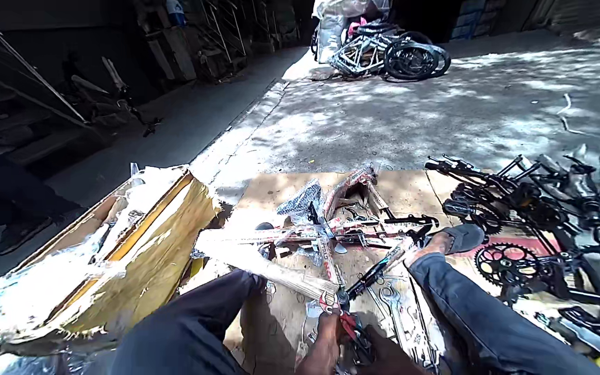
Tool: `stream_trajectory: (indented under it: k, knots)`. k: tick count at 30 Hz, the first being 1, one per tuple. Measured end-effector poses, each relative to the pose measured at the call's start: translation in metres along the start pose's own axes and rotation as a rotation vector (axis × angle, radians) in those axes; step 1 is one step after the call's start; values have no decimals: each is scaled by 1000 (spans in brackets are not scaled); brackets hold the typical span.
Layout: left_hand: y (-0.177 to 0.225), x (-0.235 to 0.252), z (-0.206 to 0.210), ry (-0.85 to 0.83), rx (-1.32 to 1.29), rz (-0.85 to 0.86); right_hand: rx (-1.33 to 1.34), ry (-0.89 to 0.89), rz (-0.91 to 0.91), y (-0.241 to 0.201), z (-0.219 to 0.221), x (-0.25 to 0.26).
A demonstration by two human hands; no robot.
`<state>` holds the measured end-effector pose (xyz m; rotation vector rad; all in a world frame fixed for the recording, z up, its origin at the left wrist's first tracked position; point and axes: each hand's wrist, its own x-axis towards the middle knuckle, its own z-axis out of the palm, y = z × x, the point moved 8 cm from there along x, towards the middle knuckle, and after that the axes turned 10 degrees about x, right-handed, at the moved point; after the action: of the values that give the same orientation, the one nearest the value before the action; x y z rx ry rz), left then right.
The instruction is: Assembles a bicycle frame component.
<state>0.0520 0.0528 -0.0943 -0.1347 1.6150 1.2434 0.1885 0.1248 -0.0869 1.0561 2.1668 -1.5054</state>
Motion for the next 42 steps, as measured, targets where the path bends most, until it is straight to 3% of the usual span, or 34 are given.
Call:
stream_trajectory:
  k: [3,8,13,20,29,42]
  knots:
    - [-11,-4,19,-70,-177,6,-486,75,11,-3,-44,-8]
    - [-21,-18,34,-97,-132,13,-746,154,114,-5,-56,-23]
    - [-17,-17,49,-179,-60,77,-681,247,189,12,-53,-21]
    - [-12,3,49,-191,-170,-2,-701,276,94,9,-69,7]
    - [-16,12,51,-290,-210,-47,-996,260,-60,-15,-100,26]
    - [-21,12,40,-191,-136,-101,-939,114,105,-1,-71,13]
